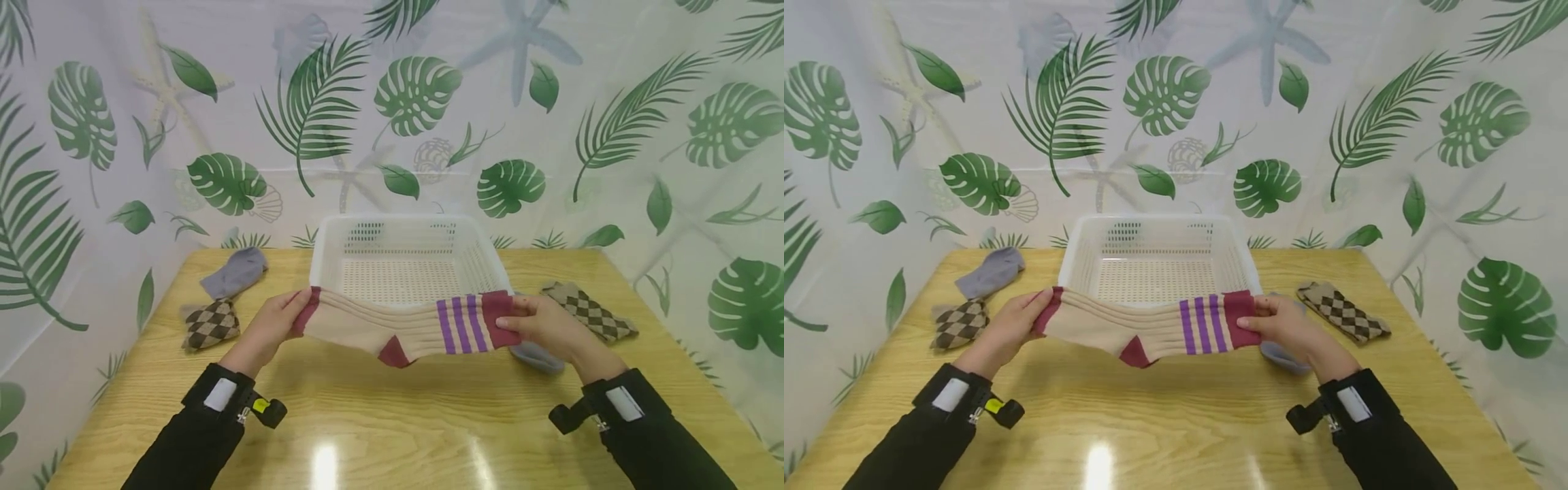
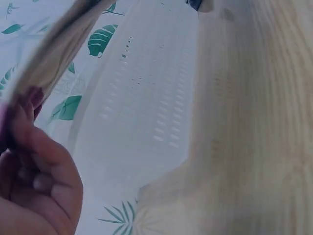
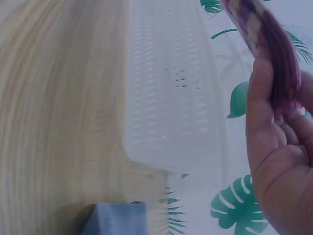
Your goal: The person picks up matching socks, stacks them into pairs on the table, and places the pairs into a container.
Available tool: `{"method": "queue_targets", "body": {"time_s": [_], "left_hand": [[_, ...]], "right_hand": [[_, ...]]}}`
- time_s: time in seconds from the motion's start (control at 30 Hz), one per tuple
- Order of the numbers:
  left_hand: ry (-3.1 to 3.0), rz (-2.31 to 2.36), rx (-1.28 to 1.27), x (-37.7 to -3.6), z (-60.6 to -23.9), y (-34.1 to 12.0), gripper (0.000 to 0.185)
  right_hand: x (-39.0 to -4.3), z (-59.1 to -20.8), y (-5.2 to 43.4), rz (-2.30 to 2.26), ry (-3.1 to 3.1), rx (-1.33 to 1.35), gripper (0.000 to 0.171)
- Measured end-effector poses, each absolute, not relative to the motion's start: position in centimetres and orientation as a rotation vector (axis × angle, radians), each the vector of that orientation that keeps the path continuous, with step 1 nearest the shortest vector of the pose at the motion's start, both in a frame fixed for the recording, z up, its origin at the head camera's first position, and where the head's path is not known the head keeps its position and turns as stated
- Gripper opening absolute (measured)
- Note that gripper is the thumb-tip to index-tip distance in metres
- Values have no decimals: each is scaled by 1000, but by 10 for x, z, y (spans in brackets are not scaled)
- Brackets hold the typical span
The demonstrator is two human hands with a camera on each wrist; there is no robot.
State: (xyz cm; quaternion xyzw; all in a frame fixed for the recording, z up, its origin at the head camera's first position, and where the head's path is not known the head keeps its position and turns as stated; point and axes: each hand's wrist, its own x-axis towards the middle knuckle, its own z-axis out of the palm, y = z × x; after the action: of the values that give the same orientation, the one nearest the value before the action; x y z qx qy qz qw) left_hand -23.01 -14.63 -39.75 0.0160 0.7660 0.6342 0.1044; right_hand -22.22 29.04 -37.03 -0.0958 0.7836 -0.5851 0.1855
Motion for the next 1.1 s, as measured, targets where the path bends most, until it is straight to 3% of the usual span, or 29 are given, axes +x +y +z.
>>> {"method": "queue_targets", "body": {"time_s": [0.1, 0.67, 0.93, 1.1], "left_hand": [[2266, 1948, -10, -236, -390, -141, 55], [2461, 1981, -378, -287, -370, -115, 49], [2463, 1992, -476, -314, -357, -102, 46], [2727, 1663, -428, -328, -363, -94, 49]], "right_hand": [[-226, -359, 287, -1617, 2325, -263, 52], [-282, -342, 257, -1259, 2827, 7, 56], [-305, -343, 243, -1727, 2619, 231, 54], [-319, -353, 234, -1855, 2508, 304, 48]]}}
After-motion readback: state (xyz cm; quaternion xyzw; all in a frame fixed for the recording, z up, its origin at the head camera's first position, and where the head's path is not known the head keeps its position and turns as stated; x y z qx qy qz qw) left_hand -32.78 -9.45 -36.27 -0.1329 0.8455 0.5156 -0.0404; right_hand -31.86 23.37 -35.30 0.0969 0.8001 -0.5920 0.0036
